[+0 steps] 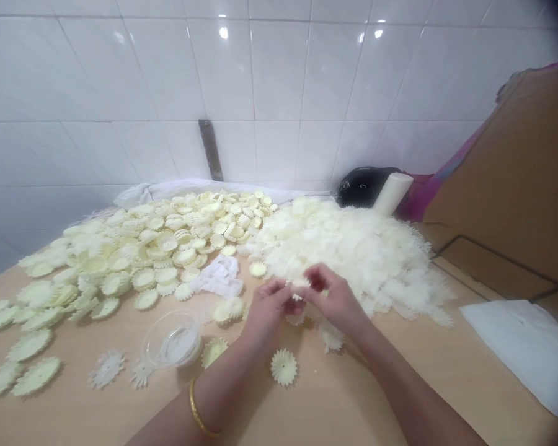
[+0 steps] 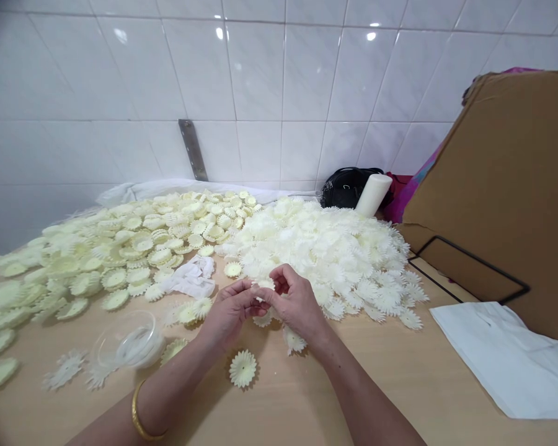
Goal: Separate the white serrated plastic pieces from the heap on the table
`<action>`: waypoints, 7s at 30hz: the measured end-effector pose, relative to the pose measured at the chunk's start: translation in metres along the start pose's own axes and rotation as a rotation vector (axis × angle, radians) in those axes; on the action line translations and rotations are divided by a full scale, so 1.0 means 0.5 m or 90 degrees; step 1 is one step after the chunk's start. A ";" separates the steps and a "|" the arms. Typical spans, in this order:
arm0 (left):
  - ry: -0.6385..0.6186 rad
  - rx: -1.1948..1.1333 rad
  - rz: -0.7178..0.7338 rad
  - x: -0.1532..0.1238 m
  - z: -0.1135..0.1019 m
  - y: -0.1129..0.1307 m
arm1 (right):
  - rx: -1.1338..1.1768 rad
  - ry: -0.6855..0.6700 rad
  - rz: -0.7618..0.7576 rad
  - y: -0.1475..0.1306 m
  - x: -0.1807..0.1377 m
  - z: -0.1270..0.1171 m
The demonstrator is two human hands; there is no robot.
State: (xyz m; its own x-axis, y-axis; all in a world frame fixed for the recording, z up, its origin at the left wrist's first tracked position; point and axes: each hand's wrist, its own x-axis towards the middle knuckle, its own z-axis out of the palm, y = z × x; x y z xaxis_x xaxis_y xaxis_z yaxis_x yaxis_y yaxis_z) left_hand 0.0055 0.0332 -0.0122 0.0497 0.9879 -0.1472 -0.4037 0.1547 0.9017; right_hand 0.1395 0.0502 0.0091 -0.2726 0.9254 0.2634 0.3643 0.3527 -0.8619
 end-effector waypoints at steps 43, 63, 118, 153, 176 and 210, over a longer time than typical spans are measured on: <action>0.018 0.117 0.068 -0.014 0.009 -0.004 | -0.003 0.043 0.008 0.006 -0.006 0.017; 0.064 0.030 0.032 -0.004 -0.002 -0.009 | 0.112 -0.050 -0.018 -0.008 -0.007 0.003; -0.077 0.063 -0.043 -0.009 0.001 -0.004 | -0.109 0.157 -0.242 -0.006 -0.013 -0.004; -0.155 0.107 -0.015 -0.018 0.014 0.009 | 0.004 0.165 -0.068 -0.007 -0.011 0.008; -0.068 0.004 -0.112 -0.001 0.007 -0.003 | -0.276 0.511 -0.181 0.049 0.020 -0.035; -0.045 0.075 -0.036 -0.006 0.000 -0.001 | 0.018 0.043 -0.060 -0.011 -0.011 0.008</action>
State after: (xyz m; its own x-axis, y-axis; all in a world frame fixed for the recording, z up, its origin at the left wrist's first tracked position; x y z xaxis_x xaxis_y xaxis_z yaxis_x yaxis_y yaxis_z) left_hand 0.0055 0.0301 -0.0121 0.1359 0.9753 -0.1739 -0.2889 0.2069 0.9347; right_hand 0.1355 0.0428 0.0105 -0.2436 0.8958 0.3718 0.3138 0.4355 -0.8437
